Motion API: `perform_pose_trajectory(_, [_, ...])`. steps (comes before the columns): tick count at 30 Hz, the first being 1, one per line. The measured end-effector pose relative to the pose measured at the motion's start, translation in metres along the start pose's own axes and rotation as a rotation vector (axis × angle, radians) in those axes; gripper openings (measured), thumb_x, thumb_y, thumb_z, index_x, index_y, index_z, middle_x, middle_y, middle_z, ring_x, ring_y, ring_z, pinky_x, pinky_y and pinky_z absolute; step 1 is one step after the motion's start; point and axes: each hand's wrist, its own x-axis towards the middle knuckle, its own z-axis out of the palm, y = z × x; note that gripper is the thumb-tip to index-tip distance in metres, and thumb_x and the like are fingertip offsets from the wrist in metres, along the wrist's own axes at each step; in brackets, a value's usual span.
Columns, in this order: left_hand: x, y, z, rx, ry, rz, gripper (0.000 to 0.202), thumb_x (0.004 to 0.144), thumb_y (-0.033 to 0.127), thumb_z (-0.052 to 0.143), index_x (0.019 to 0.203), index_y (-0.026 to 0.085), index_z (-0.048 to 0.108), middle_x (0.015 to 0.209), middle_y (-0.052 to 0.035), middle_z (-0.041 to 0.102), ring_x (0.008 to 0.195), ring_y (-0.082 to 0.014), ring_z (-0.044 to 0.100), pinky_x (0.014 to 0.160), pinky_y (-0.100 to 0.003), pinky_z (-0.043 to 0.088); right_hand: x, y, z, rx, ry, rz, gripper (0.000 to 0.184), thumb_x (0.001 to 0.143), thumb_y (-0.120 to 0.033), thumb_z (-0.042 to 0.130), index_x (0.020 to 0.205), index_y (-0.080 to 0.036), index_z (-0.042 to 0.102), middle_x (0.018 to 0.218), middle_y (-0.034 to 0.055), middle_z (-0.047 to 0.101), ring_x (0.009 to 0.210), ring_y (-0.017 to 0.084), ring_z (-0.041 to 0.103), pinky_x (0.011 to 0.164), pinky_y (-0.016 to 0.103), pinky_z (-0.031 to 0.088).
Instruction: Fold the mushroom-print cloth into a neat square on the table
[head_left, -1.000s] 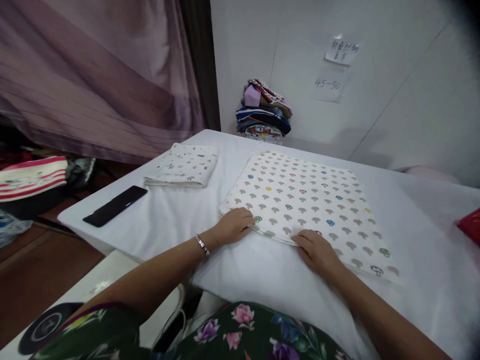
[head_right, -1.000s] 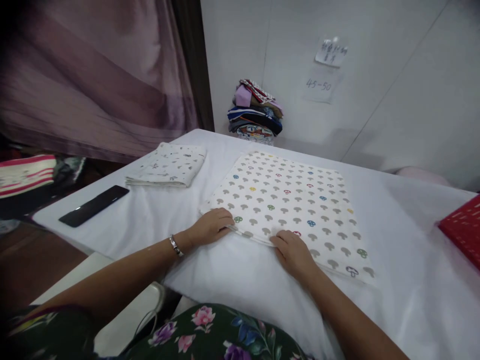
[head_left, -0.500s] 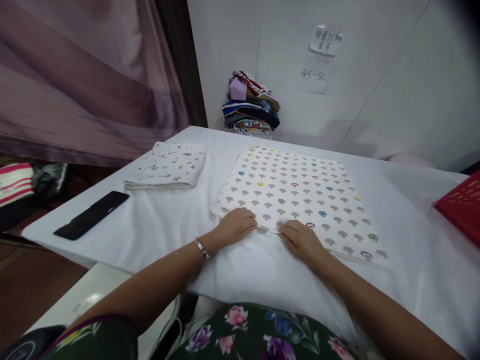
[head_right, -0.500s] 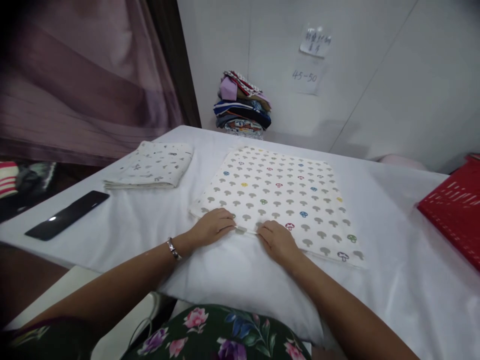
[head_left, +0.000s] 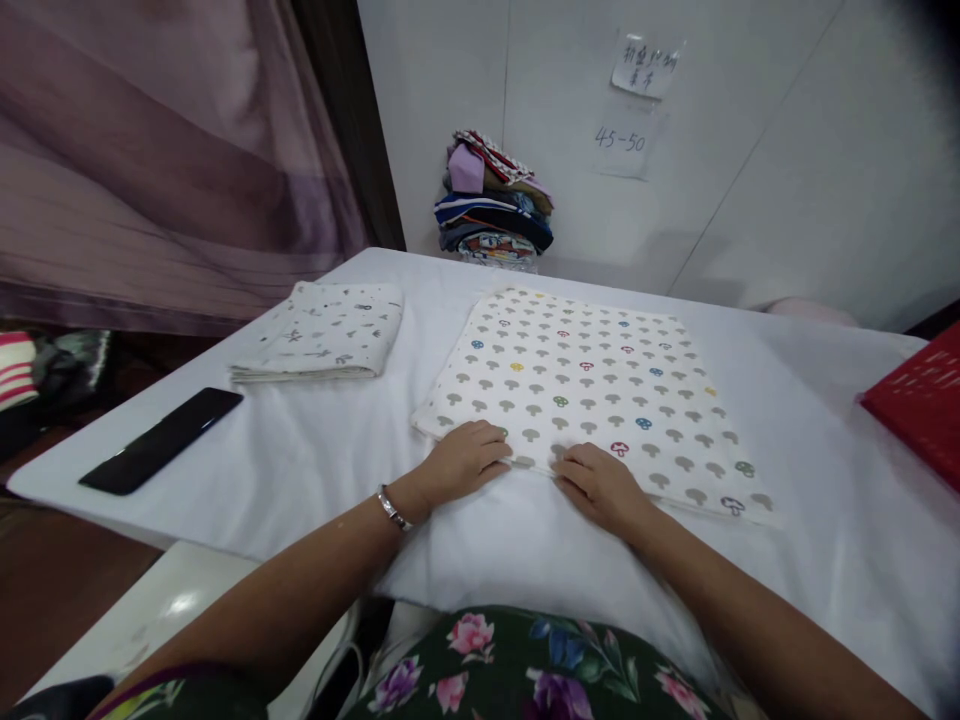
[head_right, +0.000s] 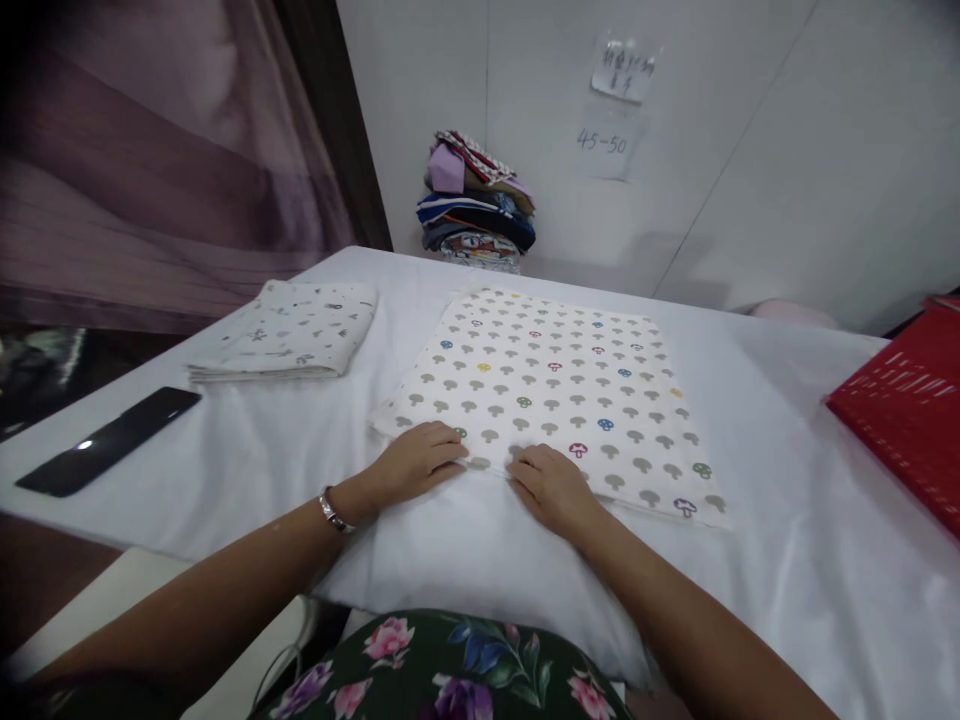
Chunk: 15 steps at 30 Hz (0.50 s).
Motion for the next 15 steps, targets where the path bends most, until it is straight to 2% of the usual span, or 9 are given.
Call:
perform_pose_trajectory(5, [-0.0017,-0.0010,-0.0008,0.016,0.006,0.000,0.020,0.092,0.026,0.043,0.100,0.019,0.059,0.098,-0.0058,0.060,0.092,-0.0175,0.053,0.081,-0.033,0.042,-0.0035,0.0009,0.0016,-0.012,-0.019,-0.014,0.026,0.092,-0.019,0.040,0.107,-0.016,0.061,0.096,0.0101,0.061,0.087,0.020,0.053,0.073,0.033,0.046])
perform_pose_trajectory(10, [-0.0027,0.0009,-0.0011,0.051,-0.004,0.007,0.025,0.087,0.012,0.044,0.106,0.019,0.058,0.101,-0.0062,0.061,0.094,-0.0182,0.053,0.081,-0.033,0.043,-0.0073,0.0002,0.0030,-0.064,-0.046,-0.033,0.031,0.088,-0.014,0.041,0.113,-0.017,0.058,0.103,0.0099,0.060,0.090,0.021,0.052,0.076,0.035,0.045])
perform_pose_trajectory(15, [-0.0028,0.0058,-0.0043,0.088,0.016,-0.006,0.026,0.083,0.008,0.044,0.101,0.018,0.059,0.097,-0.0053,0.061,0.089,-0.0178,0.053,0.078,-0.032,0.043,-0.0075,-0.0034,0.0052,-0.095,0.006,-0.020,0.029,0.091,-0.013,0.036,0.107,-0.017,0.060,0.097,0.0090,0.062,0.086,0.020,0.053,0.073,0.033,0.044])
